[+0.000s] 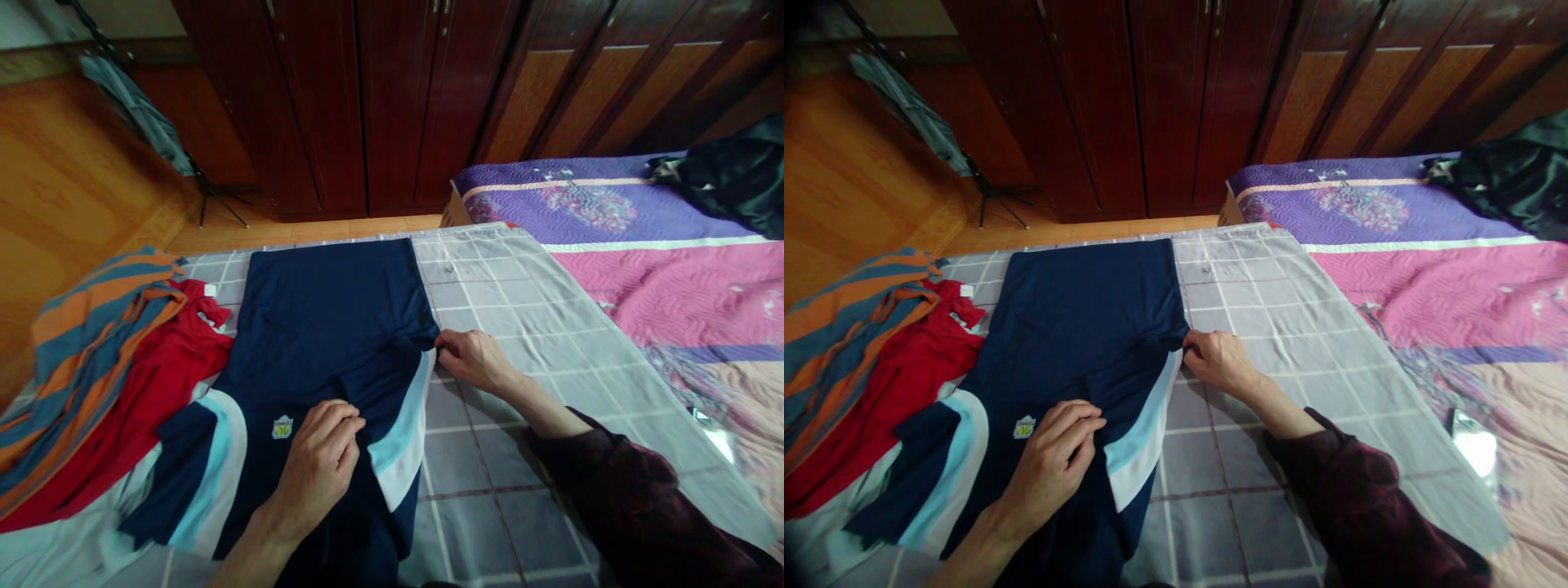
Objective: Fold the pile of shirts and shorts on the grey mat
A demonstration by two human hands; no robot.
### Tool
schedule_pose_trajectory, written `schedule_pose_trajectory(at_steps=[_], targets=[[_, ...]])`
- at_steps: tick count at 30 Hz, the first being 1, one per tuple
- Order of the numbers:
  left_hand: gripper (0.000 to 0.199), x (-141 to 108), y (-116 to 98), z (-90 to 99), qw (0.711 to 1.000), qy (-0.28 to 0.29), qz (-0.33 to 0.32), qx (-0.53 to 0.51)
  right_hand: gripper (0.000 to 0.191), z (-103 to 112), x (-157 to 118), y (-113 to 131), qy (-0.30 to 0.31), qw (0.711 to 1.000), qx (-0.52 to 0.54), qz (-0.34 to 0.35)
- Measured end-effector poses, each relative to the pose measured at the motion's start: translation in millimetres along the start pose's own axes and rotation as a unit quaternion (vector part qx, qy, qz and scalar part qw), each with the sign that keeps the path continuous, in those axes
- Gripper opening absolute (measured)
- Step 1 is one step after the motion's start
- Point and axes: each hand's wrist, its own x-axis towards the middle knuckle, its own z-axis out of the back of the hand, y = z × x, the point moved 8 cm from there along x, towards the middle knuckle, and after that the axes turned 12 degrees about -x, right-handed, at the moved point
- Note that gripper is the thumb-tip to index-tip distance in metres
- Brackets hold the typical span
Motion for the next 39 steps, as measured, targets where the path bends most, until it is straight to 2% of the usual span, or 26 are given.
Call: schedule_pose_trajectory(at_steps=[4,7,9,11,13,15,18,20,24,27,31,35,39], targets=[[0.031,-1.3,2.1,-0.6,1.000,0.004,0.009,-0.005,0.022,1.9,-2.2,-5.1,0.003,1.000,-0.018,-0.014],[0.031,-0.8,1.7,1.2,1.000,0.002,0.009,-0.008,0.018,8.0,-6.3,-8.8,-0.035,0.998,-0.049,-0.031],[0.030,1.0,-2.0,5.7,1.000,-0.009,0.006,-0.013,0.017,16.4,-11.6,0.2,-0.094,0.995,-0.036,0.009],[0.027,3.0,-10.6,10.4,0.999,-0.015,-0.011,-0.032,0.019,23.6,-19.7,17.3,-0.152,0.984,-0.011,0.088],[0.024,3.7,-23.9,9.7,0.997,0.007,-0.044,-0.066,0.022,23.7,-27.5,34.1,-0.172,0.971,-0.008,0.166],[0.018,1.3,-36.9,1.4,0.991,0.059,-0.072,-0.093,0.025,17.7,-30.6,42.8,-0.160,0.965,-0.028,0.205],[0.006,-7.9,-48.4,-19.5,0.981,0.143,-0.093,-0.088,0.030,7.6,-28.3,43.3,-0.129,0.966,-0.059,0.217],[0.019,-14.5,-50.1,-33.2,0.977,0.182,-0.096,-0.062,0.031,3.8,-26.4,41.5,-0.121,0.965,-0.079,0.221],[0.050,-17.3,-50.9,-45.9,0.977,0.195,-0.082,0.000,0.026,0.8,-25.8,41.3,-0.129,0.958,-0.111,0.232],[0.037,-13.6,-56.9,-48.0,0.975,0.204,-0.080,0.047,0.021,-0.6,-26.4,43.0,-0.135,0.954,-0.126,0.238],[0.016,-11.4,-67.4,-51.4,0.964,0.223,-0.112,0.085,0.019,0.1,-27.8,45.2,-0.150,0.948,-0.135,0.247],[0.014,-14.4,-70.0,-61.5,0.961,0.244,-0.126,0.038,0.018,3.6,-29.0,44.4,-0.159,0.946,-0.141,0.246],[0.016,-15.9,-67.0,-73.0,0.959,0.264,-0.105,-0.014,0.019,6.4,-29.3,42.8,-0.154,0.948,-0.140,0.240]])
